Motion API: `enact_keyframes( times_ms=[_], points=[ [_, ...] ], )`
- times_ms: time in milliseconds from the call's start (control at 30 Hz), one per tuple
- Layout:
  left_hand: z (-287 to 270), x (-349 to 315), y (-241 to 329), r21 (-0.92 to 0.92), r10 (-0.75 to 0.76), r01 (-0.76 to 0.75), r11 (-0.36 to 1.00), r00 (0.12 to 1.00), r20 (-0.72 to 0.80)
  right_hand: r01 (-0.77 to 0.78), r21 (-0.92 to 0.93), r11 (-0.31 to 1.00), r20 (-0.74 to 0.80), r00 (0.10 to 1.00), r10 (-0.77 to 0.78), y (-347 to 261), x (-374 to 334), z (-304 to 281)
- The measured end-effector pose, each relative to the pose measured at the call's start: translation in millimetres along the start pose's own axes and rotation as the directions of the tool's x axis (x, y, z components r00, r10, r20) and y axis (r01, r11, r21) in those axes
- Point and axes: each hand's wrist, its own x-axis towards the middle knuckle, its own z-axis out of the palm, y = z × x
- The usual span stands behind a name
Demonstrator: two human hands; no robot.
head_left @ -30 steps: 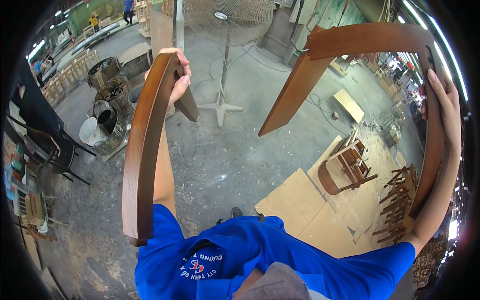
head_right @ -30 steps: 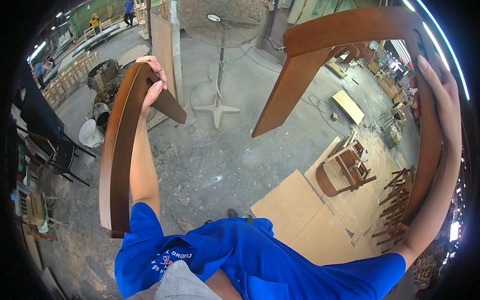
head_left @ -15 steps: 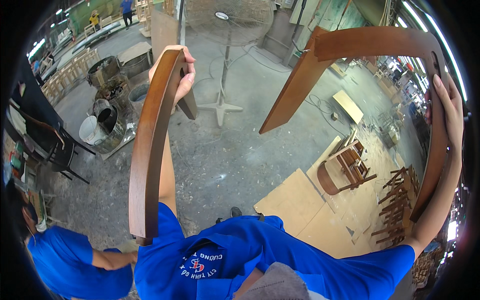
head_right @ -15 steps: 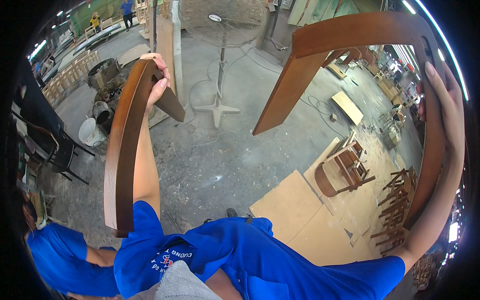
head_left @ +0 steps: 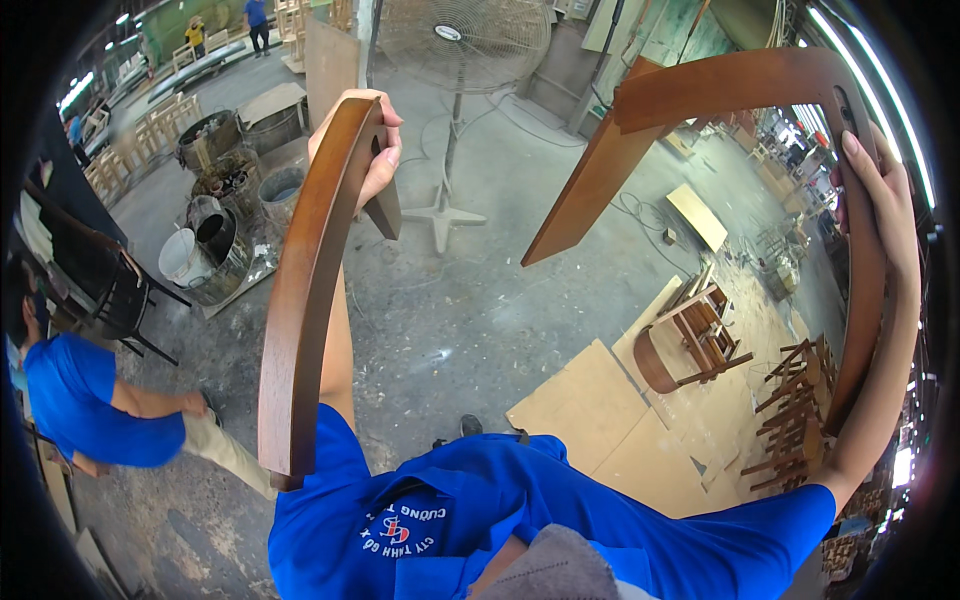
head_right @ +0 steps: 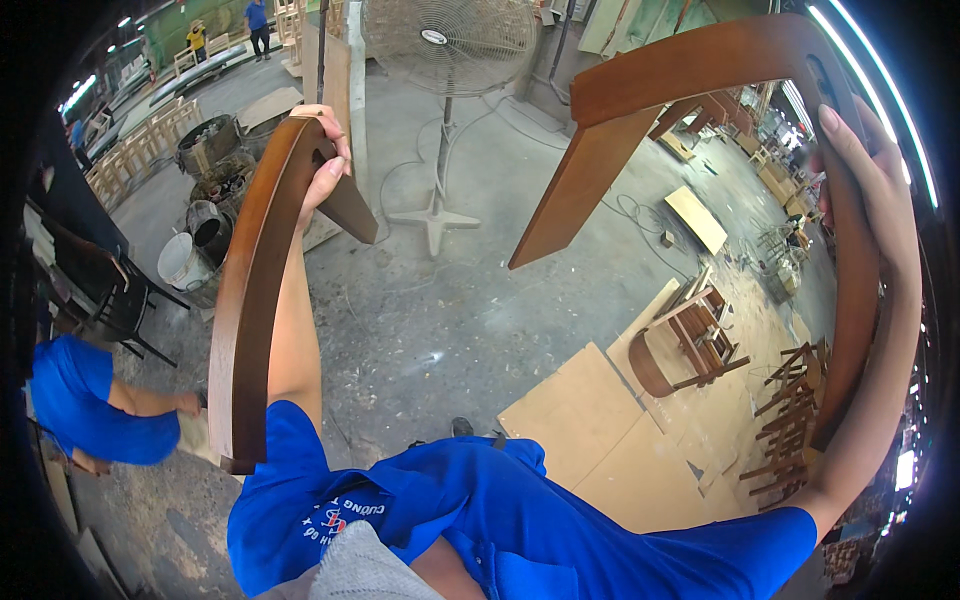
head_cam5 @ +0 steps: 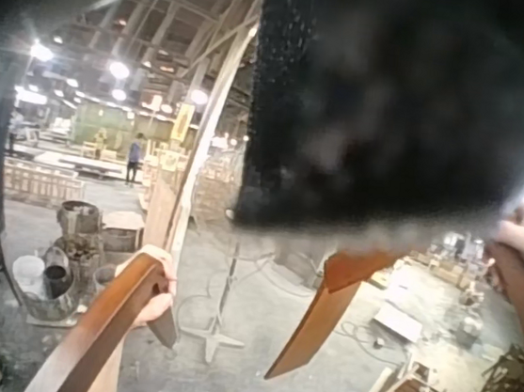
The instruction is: The person repeatedly picks up L-shaped wooden chair parts from a stack, lifts them to eye level, turns them over to inspect edges and surfaces, and places them back down. This cycle is performed multiple times in a workshop setting.
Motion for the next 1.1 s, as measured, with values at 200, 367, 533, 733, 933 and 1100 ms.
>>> enact_keyframes(
  times_ms=[200,367,533,733,933,1100],
  points=[
    [9.1,2.4,6.1,-0.012,-0.005,0.005,1.000,1.000,-0.005,0.000,0.040,0.999,0.086,0.996,-0.004,-5.5,21.5,11.8],
    [27.1,3.5,14.6,0.016,-0.048,0.049,0.999,0.998,-0.035,0.170,-0.030,0.985,0.181,0.970,-0.162,-14.3,58.0,20.1],
    [40.3,0.9,27.5,0.104,-0.049,0.049,0.993,0.999,0.000,0.317,0.019,0.948,0.183,0.931,-0.315,-18.1,88.6,38.5],
    [46.5,-13.2,38.9,0.025,-0.057,0.058,0.998,0.998,-0.027,0.208,0.235,0.949,0.353,0.892,-0.283,-0.4,112.4,56.4],
    [40.1,-19.8,54.5,-0.072,-0.103,0.104,0.992,0.994,0.021,0.146,0.381,0.913,0.301,0.914,-0.272,49.8,113.7,87.9],
    [47.5,-17.4,64.4,0.011,-0.137,0.136,0.991,0.990,0.044,0.215,0.269,0.939,0.132,0.957,-0.258,68.1,108.3,107.2]
  ],
)
